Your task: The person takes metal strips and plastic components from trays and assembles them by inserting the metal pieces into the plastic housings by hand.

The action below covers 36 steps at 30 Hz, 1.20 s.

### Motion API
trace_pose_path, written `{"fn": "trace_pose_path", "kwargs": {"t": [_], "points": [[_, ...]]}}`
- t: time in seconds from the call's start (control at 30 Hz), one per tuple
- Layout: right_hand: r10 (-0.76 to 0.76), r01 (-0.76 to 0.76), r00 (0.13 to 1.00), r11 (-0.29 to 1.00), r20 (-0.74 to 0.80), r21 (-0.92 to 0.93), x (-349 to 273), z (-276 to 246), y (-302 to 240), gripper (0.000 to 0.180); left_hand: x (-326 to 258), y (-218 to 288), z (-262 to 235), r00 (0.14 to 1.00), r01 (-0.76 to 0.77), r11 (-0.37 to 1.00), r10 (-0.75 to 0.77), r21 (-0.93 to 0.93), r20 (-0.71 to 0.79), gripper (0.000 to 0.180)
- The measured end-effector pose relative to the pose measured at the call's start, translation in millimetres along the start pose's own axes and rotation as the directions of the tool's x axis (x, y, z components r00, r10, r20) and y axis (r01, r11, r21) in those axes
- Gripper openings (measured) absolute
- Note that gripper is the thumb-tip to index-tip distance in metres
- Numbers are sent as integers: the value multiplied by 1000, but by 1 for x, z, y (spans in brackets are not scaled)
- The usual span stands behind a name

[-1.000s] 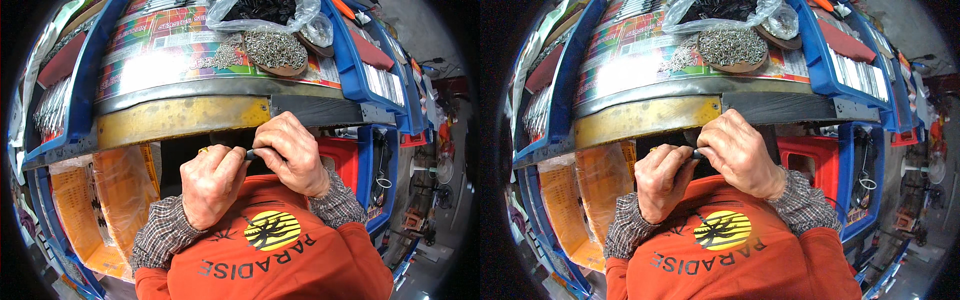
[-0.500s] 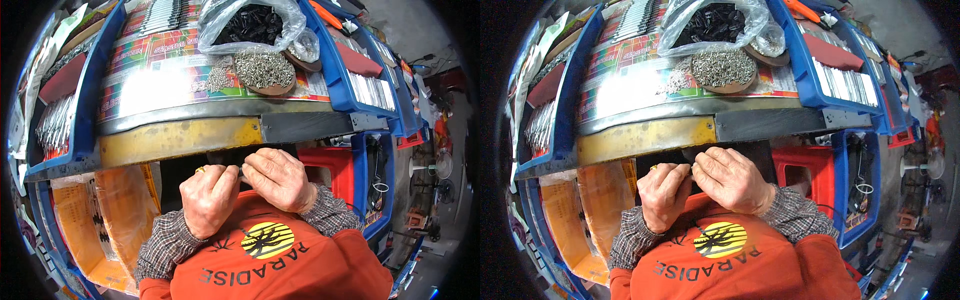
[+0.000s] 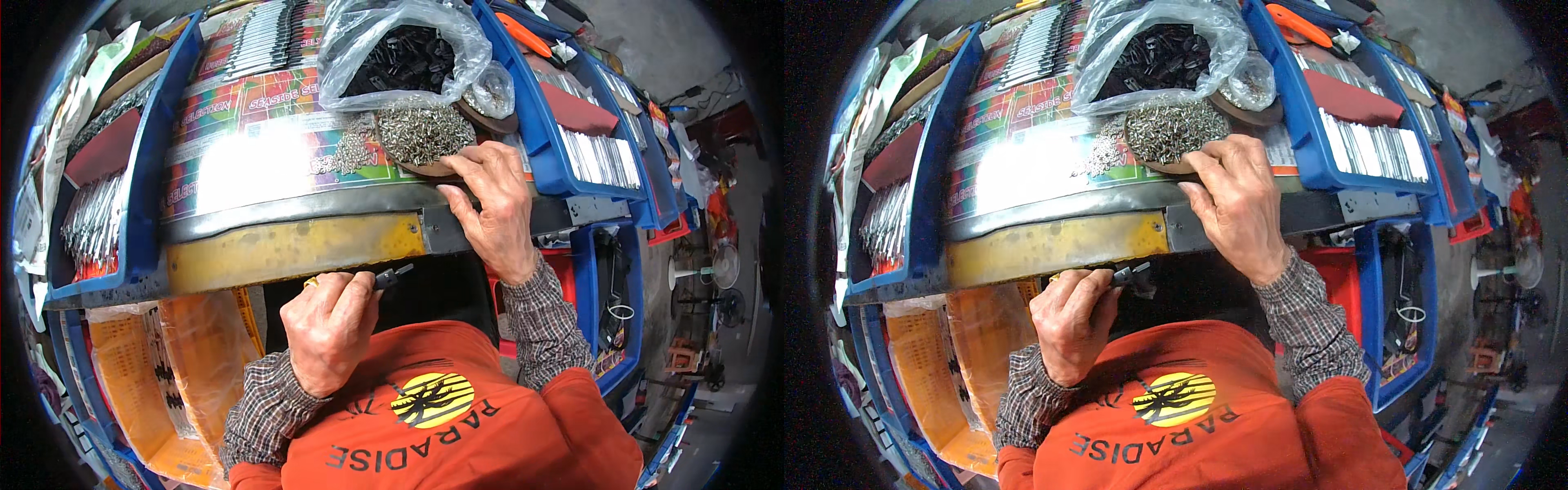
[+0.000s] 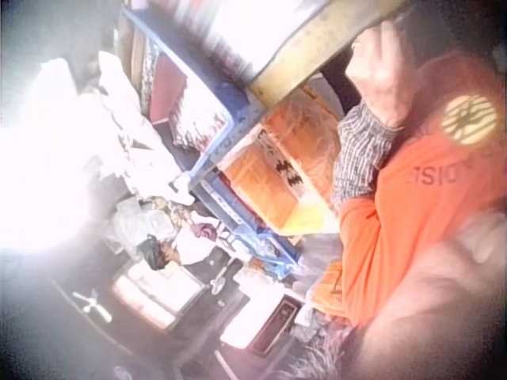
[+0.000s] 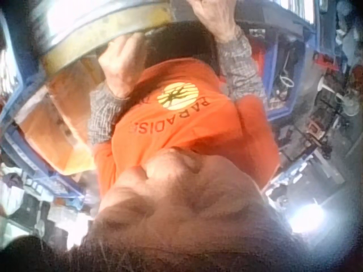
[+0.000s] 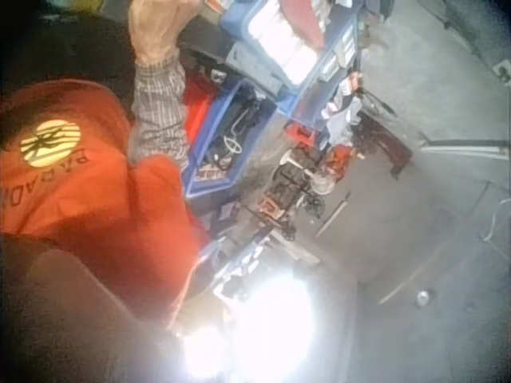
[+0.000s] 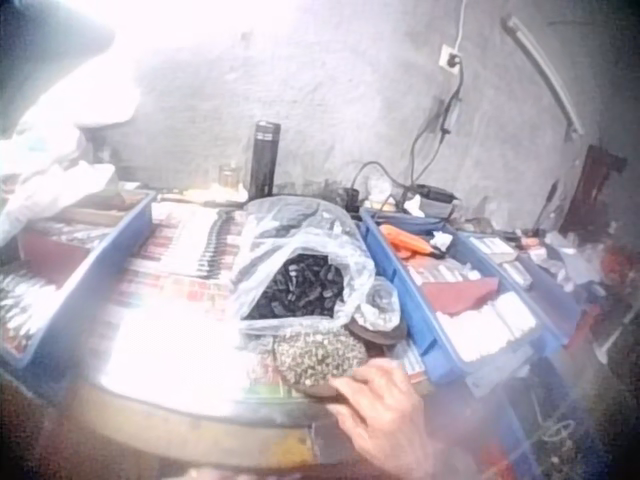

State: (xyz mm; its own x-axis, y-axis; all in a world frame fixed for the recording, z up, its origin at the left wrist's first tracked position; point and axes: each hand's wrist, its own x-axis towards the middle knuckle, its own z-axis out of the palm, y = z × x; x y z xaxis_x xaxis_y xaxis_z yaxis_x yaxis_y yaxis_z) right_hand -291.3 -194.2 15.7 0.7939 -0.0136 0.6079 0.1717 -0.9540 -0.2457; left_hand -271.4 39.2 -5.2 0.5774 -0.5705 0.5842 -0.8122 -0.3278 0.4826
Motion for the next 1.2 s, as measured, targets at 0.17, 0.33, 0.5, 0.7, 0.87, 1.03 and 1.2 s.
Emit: {"fn": "trace_pose_path", "kwargs": {"t": [0.17,0.33,0.5,0.7,0.87,1.03,1.2], "points": [[30,-25,998,996,58,-90,3,5,2,31,0,-5,-1,1000,27,1000,-28,15,15,27],[28,-24,998,997,57,-73,4,7,5,28,0,-7,2,999,43,999,-43,-32,25,27],[50,-51,997,999,53,18,7,7,8,23,0,-6,2,998,61,997,-59,-41,37,27],[56,-62,996,994,69,89,9,6,10,19,-2,-3,1,996,89,995,-87,-52,33,24],[53,-78,993,966,107,247,14,8,16,11,-2,-1,-1,992,119,991,-117,-52,37,21],[59,-82,994,956,89,283,13,6,11,10,-1,-2,-3,997,73,996,-71,-52,37,22],[-11,-21,995,945,95,326,4,-5,-13,12,-1,1,-5,986,154,984,-147,-89,78,21]]}}
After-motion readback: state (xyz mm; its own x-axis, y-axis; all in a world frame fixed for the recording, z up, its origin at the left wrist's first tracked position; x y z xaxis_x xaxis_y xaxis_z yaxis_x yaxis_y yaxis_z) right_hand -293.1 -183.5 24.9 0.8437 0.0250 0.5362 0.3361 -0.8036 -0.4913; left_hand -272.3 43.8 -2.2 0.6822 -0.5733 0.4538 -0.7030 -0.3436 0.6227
